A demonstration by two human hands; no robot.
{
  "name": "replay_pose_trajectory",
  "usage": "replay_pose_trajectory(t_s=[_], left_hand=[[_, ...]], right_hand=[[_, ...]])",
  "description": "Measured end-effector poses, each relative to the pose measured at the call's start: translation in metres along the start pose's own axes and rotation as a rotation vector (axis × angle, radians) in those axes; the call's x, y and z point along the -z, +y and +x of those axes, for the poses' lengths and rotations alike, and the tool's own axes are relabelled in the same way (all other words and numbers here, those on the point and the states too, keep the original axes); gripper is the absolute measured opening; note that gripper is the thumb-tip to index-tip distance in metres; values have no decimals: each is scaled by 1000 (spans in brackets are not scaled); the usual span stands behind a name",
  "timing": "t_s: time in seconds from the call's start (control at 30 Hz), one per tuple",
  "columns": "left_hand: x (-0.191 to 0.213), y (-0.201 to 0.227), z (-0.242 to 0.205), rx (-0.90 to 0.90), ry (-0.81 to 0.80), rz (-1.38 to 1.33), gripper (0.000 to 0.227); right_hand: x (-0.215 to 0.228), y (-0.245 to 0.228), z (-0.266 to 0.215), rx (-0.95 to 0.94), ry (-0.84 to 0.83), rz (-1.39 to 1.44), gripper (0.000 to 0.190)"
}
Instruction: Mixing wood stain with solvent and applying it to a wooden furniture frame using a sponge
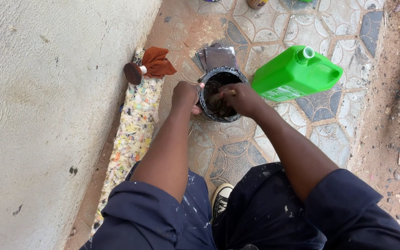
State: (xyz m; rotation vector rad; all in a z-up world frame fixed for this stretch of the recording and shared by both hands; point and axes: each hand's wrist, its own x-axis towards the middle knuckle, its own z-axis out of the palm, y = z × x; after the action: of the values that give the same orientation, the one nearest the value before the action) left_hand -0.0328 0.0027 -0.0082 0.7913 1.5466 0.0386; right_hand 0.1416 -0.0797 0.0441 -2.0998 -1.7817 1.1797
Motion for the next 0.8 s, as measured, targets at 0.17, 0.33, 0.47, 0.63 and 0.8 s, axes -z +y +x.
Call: replay_pose_trajectory(t_s=[0.17, 0.33, 0.47, 0.63, 0.8], left_hand=[[1, 3, -8, -24, -6, 15, 48], [-3, 0, 7, -51, 9, 68, 43], [-3, 0, 3, -66, 10, 102, 43], [-5, -3, 13, -67, 21, 108, 43], [0, -2, 0, -92, -1, 152, 43]], right_hand=[[-6, 36, 20, -128, 2, -316, 30], [-8, 4, 12, -100, -175, -189, 27], [5, 34, 28, -108, 34, -191, 31], [2, 15, 16, -134, -202, -217, 31], [11, 43, 32, -93, 83, -137, 32]])
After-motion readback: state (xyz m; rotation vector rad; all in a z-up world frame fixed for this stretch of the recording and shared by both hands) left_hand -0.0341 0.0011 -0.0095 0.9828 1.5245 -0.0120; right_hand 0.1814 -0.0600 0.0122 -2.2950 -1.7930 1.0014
